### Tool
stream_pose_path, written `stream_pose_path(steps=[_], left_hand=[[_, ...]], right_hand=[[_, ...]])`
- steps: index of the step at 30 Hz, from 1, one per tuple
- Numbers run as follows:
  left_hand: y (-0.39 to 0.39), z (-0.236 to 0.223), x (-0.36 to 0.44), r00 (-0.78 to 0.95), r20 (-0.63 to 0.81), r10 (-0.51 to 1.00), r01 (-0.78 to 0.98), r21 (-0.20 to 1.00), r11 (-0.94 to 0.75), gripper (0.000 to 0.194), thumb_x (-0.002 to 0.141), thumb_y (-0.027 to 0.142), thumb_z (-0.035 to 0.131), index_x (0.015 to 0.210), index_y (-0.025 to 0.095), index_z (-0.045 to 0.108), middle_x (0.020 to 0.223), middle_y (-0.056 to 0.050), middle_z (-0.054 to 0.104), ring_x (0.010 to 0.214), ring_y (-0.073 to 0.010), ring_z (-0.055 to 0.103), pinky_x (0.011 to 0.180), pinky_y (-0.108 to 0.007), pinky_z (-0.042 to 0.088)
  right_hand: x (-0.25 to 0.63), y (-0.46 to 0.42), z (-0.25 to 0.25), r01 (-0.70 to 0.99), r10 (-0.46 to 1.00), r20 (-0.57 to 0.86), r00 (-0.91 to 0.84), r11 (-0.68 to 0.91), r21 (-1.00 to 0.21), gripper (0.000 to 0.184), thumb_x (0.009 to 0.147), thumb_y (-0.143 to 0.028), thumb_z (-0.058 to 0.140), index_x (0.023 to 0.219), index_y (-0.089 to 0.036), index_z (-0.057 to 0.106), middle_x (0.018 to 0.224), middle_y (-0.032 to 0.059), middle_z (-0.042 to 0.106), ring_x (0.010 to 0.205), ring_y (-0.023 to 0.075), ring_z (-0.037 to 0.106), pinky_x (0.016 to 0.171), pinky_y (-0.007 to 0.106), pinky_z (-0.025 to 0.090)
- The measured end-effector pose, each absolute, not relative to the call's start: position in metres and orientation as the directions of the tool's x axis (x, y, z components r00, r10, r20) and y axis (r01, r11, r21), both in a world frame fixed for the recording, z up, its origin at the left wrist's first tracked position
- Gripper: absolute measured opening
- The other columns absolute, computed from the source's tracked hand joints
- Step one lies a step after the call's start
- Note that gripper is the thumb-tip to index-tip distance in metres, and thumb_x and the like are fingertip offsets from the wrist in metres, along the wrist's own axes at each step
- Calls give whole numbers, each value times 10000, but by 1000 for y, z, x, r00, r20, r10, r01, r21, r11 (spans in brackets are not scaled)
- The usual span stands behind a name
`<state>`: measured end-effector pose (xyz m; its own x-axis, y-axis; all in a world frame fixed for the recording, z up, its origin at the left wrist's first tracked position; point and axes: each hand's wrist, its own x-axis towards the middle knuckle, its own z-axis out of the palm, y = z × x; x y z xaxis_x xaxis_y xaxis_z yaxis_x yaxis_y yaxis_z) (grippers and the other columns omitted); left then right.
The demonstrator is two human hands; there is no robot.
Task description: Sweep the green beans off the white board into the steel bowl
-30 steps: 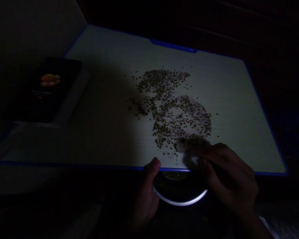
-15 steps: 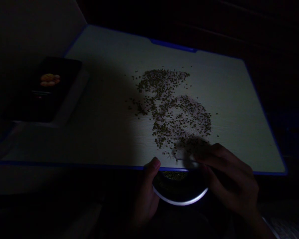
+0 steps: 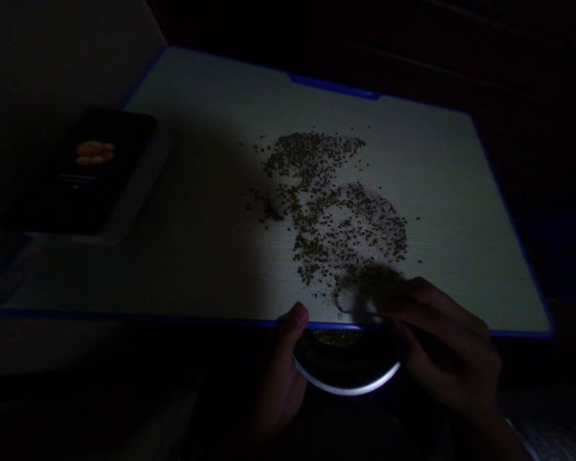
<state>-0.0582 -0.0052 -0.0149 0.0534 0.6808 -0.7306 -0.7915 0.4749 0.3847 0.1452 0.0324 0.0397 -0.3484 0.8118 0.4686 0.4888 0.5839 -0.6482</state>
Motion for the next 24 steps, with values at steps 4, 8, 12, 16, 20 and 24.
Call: stream_pose_path(steps=[4, 8, 12, 16, 20, 24], left_hand=[[-5, -14, -58, 45, -730, 682, -802, 380, 460, 755, 694, 571, 1094, 1275, 157, 847, 1199, -169, 933, 1564, -533, 655, 1338, -662, 501], [-4, -13, -57, 27, -720, 694, -808, 393, 440, 695, 743, 542, 1068, 1301, 189, 849, 1260, -151, 930, 1558, -505, 674, 1350, -660, 490], [-4, -13, -57, 43, -716, 697, -806, 388, 447, 683, 753, 573, 1058, 1280, 189, 858, 1279, -157, 928, 1545, -495, 690, 1364, -657, 478], [-4, -13, -57, 11, -722, 692, -806, 403, 433, 614, 738, 577, 1067, 1177, 193, 877, 1298, -161, 925, 1549, -496, 686, 1371, -639, 478], [-3, -13, -56, 27, -718, 695, -815, 387, 431, 502, 751, 536, 1069, 1078, 204, 884, 1274, -148, 931, 1542, -490, 694, 1362, -627, 490], [-1, -11, -55, 30, -727, 686, -822, 373, 431, 491, 667, 535, 1114, 936, 211, 862, 1166, -150, 943, 1502, -515, 717, 1322, -632, 531]], right_hand=[[142, 33, 41, 512, 816, 463, -346, 578, -636, 281, 1021, -34, 728, 1239, -196, 800, 1069, 27, 814, 971, 134, 783, 792, 260, 657], [142, 32, 40, 531, 833, 469, -293, 550, -645, 300, 1020, -31, 724, 1245, -215, 799, 1066, 11, 798, 966, 122, 772, 785, 244, 649], [141, 32, 40, 549, 828, 471, -305, 557, -623, 310, 1023, -28, 724, 1263, -213, 792, 1066, 16, 805, 964, 125, 772, 797, 245, 649], [137, 33, 42, 530, 813, 466, -348, 581, -618, 296, 1027, -38, 727, 1266, -200, 792, 1075, 40, 815, 968, 142, 781, 805, 262, 655], [136, 35, 42, 508, 785, 470, -404, 620, -598, 289, 1008, -31, 729, 1250, -172, 797, 1108, 76, 823, 1007, 169, 798, 827, 293, 661], [138, 36, 43, 482, 743, 489, -457, 669, -566, 305, 1003, -38, 713, 1264, -168, 802, 1139, 79, 811, 1042, 187, 792, 875, 344, 675]])
